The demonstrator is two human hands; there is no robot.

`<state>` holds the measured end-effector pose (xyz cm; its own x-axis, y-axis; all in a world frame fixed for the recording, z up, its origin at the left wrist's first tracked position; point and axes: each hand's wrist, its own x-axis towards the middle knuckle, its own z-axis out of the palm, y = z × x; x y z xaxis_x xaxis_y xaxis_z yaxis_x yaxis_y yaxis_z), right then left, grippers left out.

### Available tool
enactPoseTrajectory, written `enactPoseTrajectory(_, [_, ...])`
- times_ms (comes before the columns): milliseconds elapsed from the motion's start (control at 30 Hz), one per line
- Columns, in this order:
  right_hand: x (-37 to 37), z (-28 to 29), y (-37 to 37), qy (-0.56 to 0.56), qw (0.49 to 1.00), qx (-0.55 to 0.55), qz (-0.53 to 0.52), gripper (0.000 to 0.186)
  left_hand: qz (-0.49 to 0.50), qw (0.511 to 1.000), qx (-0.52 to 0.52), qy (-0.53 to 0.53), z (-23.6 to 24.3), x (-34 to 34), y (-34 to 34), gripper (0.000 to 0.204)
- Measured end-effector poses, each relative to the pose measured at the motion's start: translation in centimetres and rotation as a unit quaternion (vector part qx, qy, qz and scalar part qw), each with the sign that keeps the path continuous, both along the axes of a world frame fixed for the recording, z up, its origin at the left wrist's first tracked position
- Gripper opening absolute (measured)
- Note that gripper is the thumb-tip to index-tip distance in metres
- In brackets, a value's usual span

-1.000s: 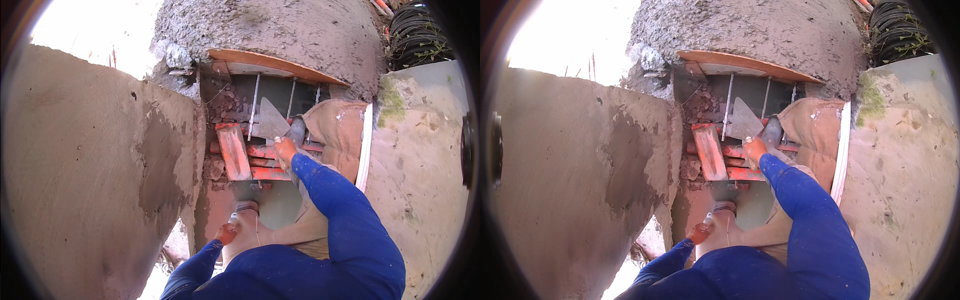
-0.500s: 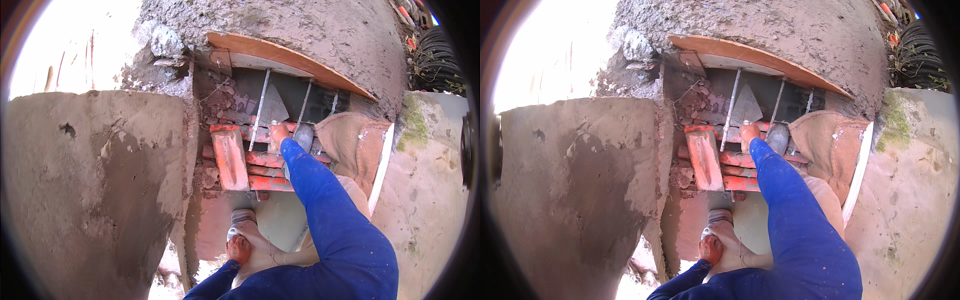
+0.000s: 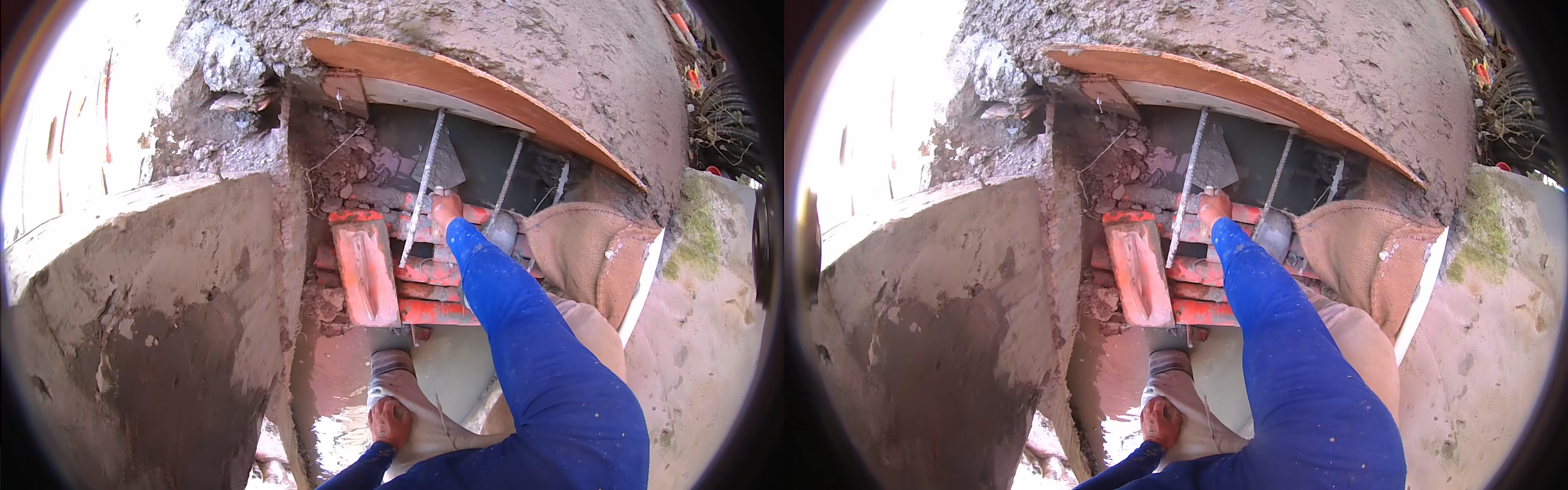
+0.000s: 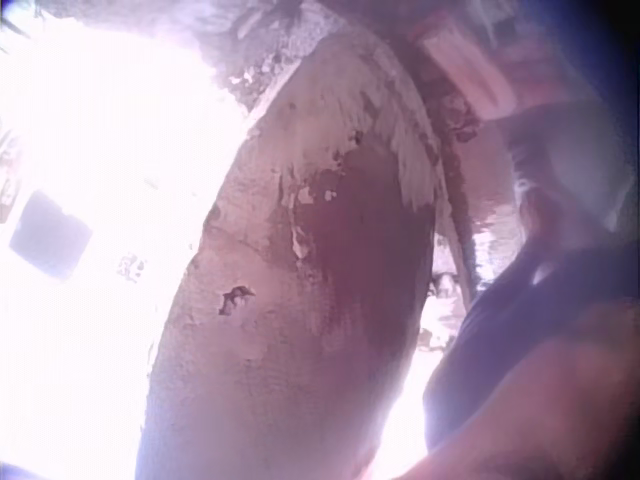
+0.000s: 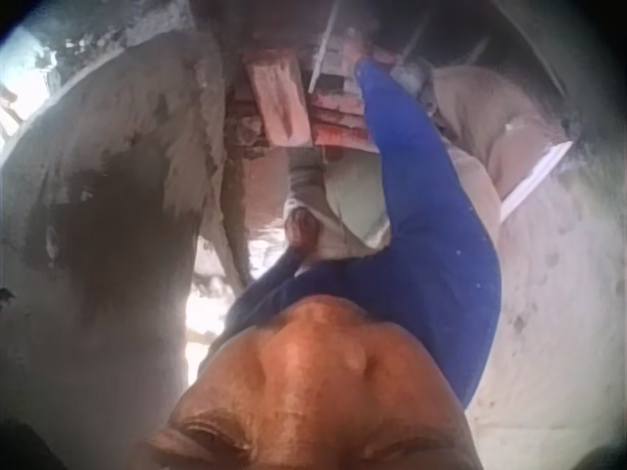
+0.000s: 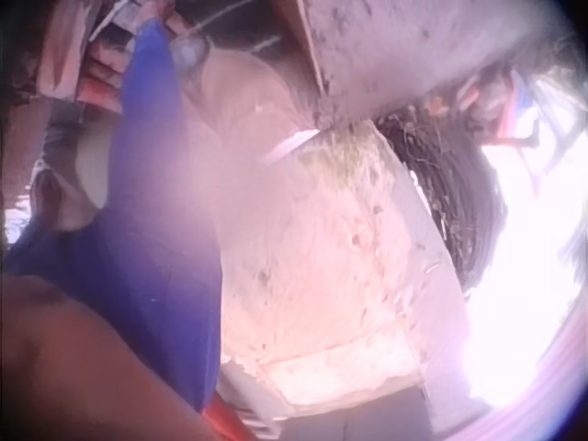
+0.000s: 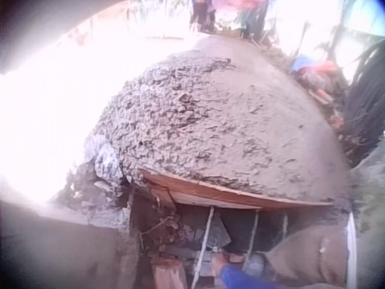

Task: The person applies wet cement to a wall using a trowel and smooths it with a float. They repeatedly scoop cement from a hawk and spread it over the surface, working around a window opening.

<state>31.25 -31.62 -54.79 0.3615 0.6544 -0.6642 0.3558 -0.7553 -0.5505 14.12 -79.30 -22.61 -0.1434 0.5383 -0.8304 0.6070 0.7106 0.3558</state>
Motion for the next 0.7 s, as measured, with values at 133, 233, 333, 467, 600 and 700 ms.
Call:
enactPoseTrajectory(133, [-2.1, 1.6, 1.8, -0.031, 0.993, -0.079, 0.085, 0.033, 0.015, 0.999, -0.034, 0.019, 0.2, 0.4, 0.9, 0.038])
enactPoseTrajectory(233, [-1.9, 0.0, 2.8, -0.114, 0.981, -0.065, 0.14, 0.033, 0.027, 0.998, -0.054, 0.01, 0.2, 0.7, 1.8, 0.04])
enactPoseTrajectory(333, [0.6, -3.6, 3.3, -0.137, 0.977, -0.037, 0.162, 0.032, 0.031, 0.999, -0.038, 0.014, 0.0, 0.9, 2.1, 0.037])
enactPoseTrajectory(467, [0.0, -6.4, 3.0, -0.048, 0.997, -0.022, 0.062, 0.033, 0.035, 0.998, -0.035, 0.044, -0.4, 1.1, 1.6, 0.036])
enactPoseTrajectory(600, [2.3, -7.8, 1.9, 0.001, 0.994, 0.105, 0.03, 0.021, 0.031, 0.999, -0.018, 0.016, -0.3, 0.8, 2.4, 0.037])
enactPoseTrajectory(700, [-0.7, -4.2, 0.1, 0.032, 0.992, 0.125, -0.01, 0.014, 0.028, 0.999, -0.01, 0.023, -0.1, 0.5, 1.7, 0.04])
